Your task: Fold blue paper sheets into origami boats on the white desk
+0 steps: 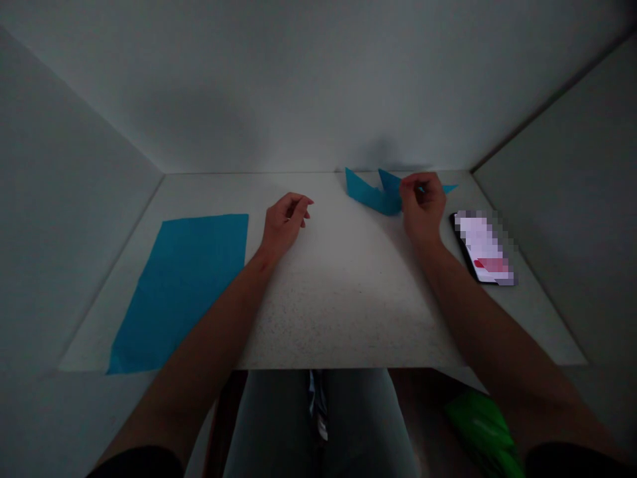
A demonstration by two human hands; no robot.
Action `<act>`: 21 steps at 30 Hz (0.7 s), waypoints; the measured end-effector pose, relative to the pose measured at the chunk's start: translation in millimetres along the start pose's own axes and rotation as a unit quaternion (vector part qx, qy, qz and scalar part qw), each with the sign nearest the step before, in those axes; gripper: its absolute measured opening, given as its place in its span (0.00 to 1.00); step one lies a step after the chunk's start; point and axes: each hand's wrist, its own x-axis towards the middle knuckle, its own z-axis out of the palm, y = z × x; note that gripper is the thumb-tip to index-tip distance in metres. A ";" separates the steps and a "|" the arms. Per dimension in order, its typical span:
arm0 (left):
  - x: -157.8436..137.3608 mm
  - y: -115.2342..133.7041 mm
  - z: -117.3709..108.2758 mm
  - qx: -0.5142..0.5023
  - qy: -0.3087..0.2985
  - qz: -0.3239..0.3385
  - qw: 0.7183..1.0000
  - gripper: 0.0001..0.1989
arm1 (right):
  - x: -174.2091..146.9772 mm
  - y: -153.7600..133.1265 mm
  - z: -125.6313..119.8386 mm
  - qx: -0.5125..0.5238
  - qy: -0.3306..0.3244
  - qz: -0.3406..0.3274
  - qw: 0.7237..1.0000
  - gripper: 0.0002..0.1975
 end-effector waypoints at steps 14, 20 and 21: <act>-1.7 15.2 1.1 0.065 -0.006 0.041 0.997 0.13 | -30.0 -24.5 23.4 0.031 -0.351 0.082 0.932 0.10; 7.8 64.8 -84.5 0.173 -0.021 0.075 0.982 0.16 | -27.2 -13.2 24.4 0.072 -0.316 0.094 0.941 0.14; -0.2 68.3 -110.5 0.227 -0.018 0.057 0.972 0.17 | -26.7 -11.8 25.2 0.078 -0.309 0.098 0.943 0.14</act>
